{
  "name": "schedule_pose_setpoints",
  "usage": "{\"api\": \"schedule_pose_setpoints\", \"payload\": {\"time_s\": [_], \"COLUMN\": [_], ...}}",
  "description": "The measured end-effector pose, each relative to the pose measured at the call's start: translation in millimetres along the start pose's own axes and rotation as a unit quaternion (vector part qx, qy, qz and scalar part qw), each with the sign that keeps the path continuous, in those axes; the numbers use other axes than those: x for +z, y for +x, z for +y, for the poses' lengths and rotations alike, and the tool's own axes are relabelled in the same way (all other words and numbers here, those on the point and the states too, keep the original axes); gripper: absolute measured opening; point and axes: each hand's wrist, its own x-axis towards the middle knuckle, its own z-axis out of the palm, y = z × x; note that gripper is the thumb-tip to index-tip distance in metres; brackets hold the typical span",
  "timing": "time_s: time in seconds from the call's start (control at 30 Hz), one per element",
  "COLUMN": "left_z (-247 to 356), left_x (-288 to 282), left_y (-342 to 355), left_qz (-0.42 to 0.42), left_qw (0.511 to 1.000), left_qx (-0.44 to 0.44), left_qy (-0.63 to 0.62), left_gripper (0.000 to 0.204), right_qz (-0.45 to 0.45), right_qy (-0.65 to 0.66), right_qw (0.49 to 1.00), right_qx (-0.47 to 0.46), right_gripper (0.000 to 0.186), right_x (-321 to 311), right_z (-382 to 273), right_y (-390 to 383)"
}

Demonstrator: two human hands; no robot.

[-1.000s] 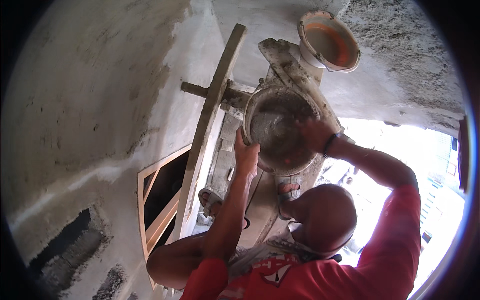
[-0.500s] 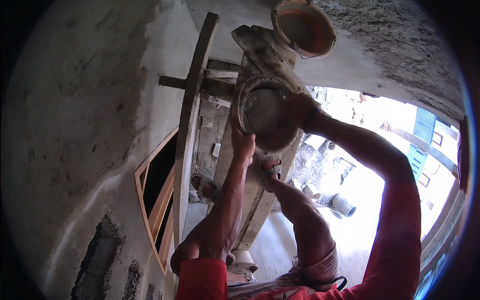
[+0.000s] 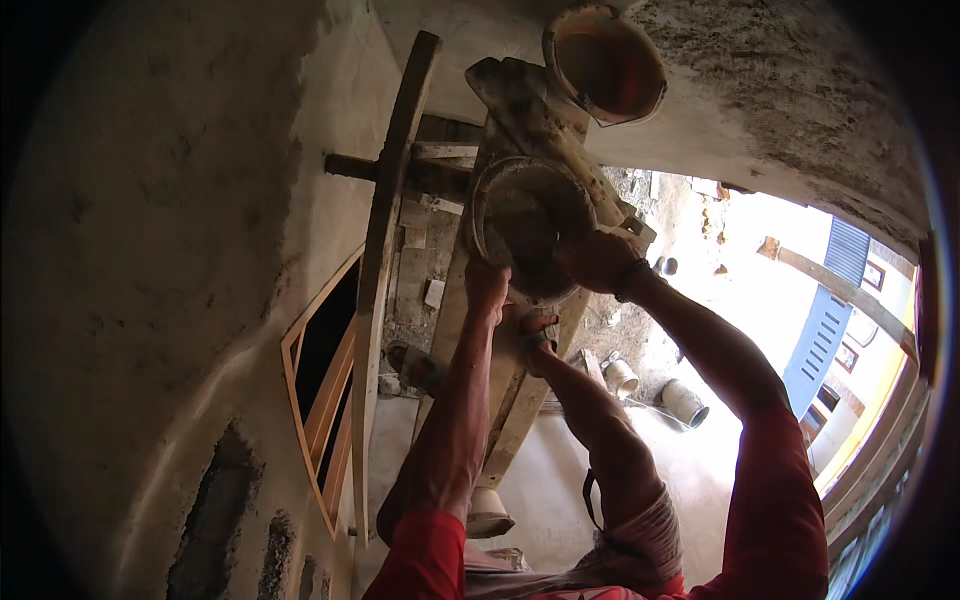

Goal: The person uses a wooden board to level and smooth plaster on a wall, and uses a trowel to apply and mix cement plaster in a bucket.

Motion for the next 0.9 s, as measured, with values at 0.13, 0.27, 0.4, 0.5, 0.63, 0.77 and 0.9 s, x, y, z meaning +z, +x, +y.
{"api": "schedule_pose_setpoints", "payload": {"time_s": [0.13,0.27,0.4,0.5,0.63,0.77,0.9], "left_z": [19.2,24.7,50.7,68.2,89.9,121.0,132.0], "left_x": [1.8,-4.5,-8.6,-21.1,-30.5,-20.5,-33.5], "left_y": [-17.1,-50.5,-99.1,-141.8,-184.3,-223.9,-239.5], "left_qz": [0.018,0.01,0.007,0.009,0.046,0.016,0.018], "left_qw": [0.996,0.994,0.996,0.989,0.988,0.988,0.992], "left_qx": [0.079,0.058,0.035,0.115,0.15,0.152,0.128], "left_qy": [-0.025,-0.095,-0.087,-0.088,-0.007,0.021,0.008], "left_gripper": [0.043,0.041,0.046,0.048,0.066,0.056,0.058], "right_qz": [0.093,0.023,0.013,-0.03,0.028,0.072,0.074], "right_qy": [-0.01,-0.021,-0.061,-0.033,-0.001,-0.05,-0.016], "right_qw": [0.992,0.992,0.998,0.998,0.994,0.989,0.997], "right_qx": [0.089,0.125,0.012,-0.043,0.107,0.12,-0.005], "right_gripper": [0.022,0.027,0.028,0.032,0.031,0.031,0.03], "right_x": [16.0,26.4,20.8,-46.4,-108.1,-63.5,-76.1], "right_z": [20.0,-21.5,-49.6,-56.5,-66.6,-61.0,-80.8], "right_y": [8.9,-7.8,-63.2,-103.6,-103.8,-105.3,-128.2]}}
